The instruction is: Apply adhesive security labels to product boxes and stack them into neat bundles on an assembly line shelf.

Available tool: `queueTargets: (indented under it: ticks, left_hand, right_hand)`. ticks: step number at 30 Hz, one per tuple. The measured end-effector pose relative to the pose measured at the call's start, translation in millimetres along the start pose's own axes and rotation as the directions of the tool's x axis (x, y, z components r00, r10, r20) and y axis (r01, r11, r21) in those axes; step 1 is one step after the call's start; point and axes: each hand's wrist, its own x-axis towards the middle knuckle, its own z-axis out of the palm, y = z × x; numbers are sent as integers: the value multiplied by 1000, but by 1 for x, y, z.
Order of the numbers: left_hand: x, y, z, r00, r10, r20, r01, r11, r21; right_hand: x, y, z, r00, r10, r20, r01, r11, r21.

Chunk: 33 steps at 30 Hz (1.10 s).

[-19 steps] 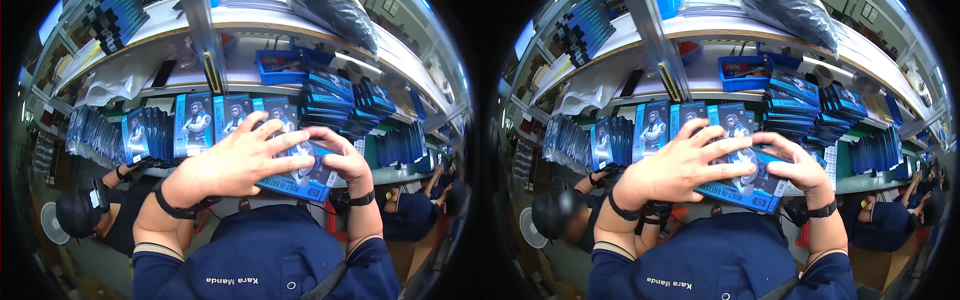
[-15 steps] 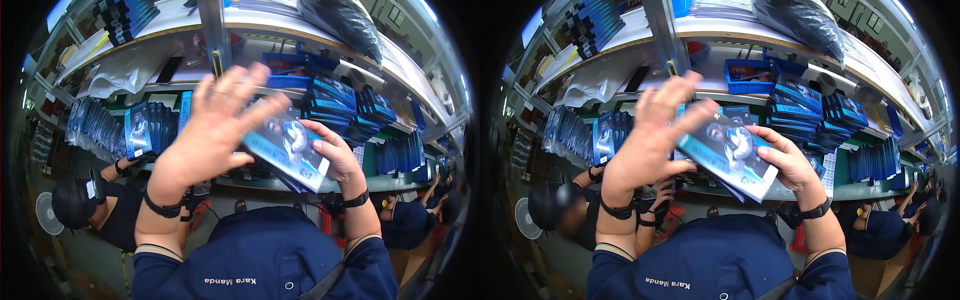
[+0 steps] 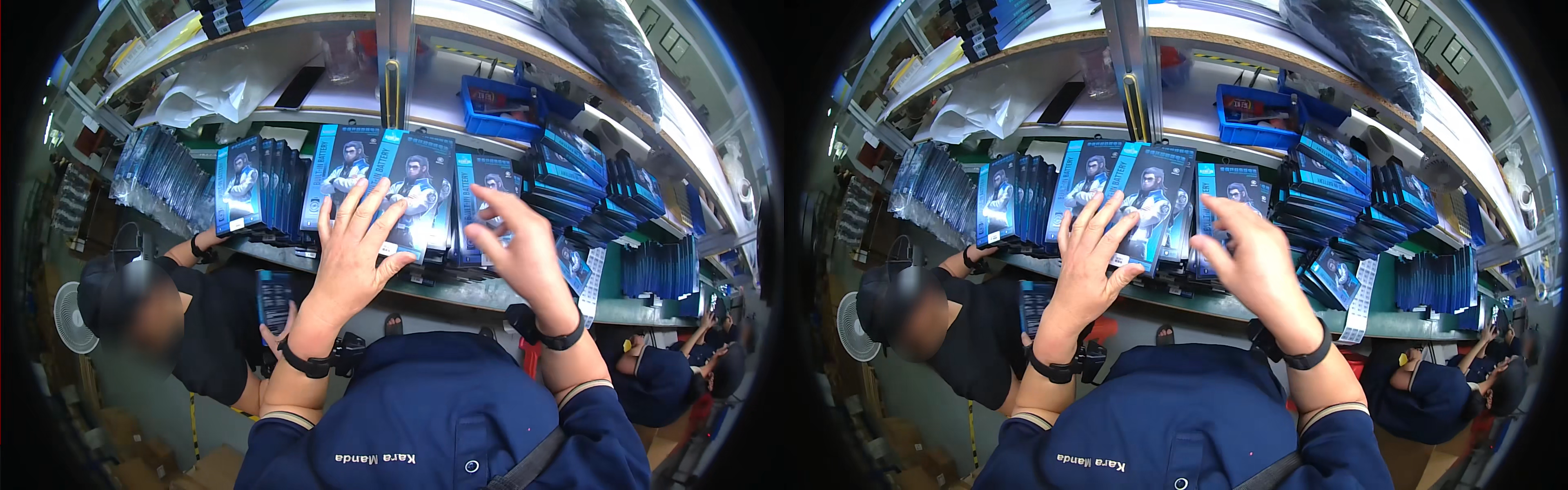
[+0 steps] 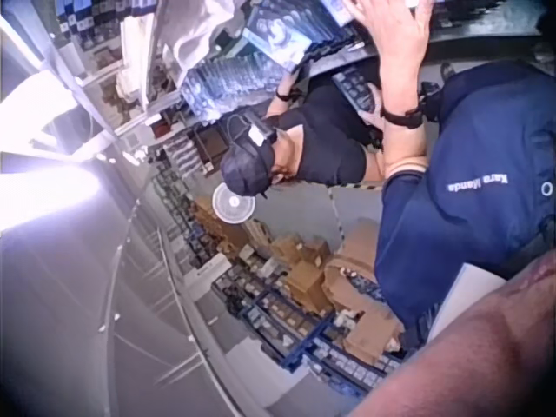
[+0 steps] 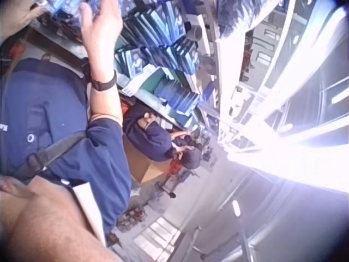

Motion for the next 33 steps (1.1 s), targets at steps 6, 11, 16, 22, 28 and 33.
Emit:
queueTargets:
  ticks: [6, 11, 16, 22, 28, 33]
  left_hand:
    - [7, -2, 1, 998, 56, -13, -55, 998, 24]
    - [6, 2, 10, 985, 63, -163, -46, 994, 102]
    - [8, 23, 7, 930, 117, -349, -103, 993, 57]
    - [-14, 99, 14, 968, 221, -118, -229, 586, -777]
    - [-26, 161, 208, 829, 173, 531, 370, 542, -755]
    - [-38, 198, 337, 779, -47, 625, 485, 677, -554]
  right_hand:
    - [-16, 62, -30, 930, 76, -358, -16, 986, 168]
    - [-69, 150, -9, 823, 554, -124, -321, 635, 702]
    - [-120, 204, 29, 694, 717, 60, -550, 474, 688]
    - [-175, 244, 21, 660, 646, 384, -742, 481, 466]
    - [-250, 324, -16, 600, 468, 649, -715, 677, 174]
    - [-340, 416, -1, 492, 425, 760, -761, 634, 138]
